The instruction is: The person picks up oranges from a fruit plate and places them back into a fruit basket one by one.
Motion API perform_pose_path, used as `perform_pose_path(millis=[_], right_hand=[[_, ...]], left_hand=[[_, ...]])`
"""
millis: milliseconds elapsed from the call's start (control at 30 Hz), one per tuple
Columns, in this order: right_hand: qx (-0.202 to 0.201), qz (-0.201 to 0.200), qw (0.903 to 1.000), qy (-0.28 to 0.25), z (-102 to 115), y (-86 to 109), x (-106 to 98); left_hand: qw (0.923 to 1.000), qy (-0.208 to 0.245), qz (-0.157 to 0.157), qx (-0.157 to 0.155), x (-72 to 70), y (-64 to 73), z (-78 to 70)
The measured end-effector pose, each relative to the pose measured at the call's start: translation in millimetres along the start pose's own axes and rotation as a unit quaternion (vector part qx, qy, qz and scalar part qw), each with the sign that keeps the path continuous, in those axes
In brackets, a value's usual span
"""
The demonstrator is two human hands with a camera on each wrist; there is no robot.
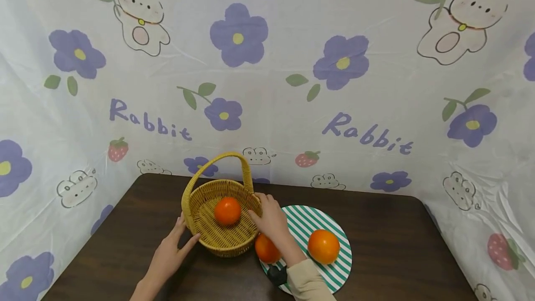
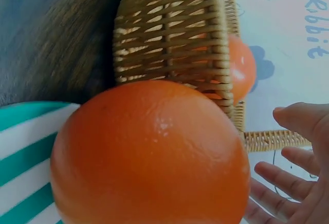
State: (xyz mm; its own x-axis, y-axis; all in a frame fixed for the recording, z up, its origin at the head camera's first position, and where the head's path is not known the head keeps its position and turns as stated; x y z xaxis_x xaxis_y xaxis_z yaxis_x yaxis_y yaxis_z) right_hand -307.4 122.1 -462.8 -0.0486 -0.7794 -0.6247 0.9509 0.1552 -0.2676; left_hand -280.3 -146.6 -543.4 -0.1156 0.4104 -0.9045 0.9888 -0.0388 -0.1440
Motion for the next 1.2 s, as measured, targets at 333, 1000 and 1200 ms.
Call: perform_pose_path(millis=[333,1000,1200], right_hand=[[0.007,-0.016,0.9984,-0.054,-3.4,18.2,-15.7],[0.006,-0.065,0.9910,-0.117,-14.7,65.4,-26.4],[-0.002,-0.090,0.9878,-0.127,-13.4,75.6,-25.4]], left_hand=[[0.9999,-0.006,0.007,-0.006,-1.3,0.0,-1.1],[0.9998,-0.005,0.013,-0.015,2.0,-0.2,-0.2],[0.9999,-0.008,0.005,-0.010,1.7,-2.0,-0.4]])
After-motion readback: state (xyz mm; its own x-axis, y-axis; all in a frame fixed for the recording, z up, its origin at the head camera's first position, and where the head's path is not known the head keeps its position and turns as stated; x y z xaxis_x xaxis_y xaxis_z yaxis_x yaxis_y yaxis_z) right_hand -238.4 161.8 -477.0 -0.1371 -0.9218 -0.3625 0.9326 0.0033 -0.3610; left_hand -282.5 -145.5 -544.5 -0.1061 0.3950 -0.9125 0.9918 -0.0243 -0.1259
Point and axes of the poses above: each hand's wrist, its own y-axis away from the middle knuckle, its own x-axis out of the palm, z = x × y, the point moved 5 cm from there along -y, towards the middle knuckle, and after that the axes turned 15 degrees about -y, right-handed, at the moved point
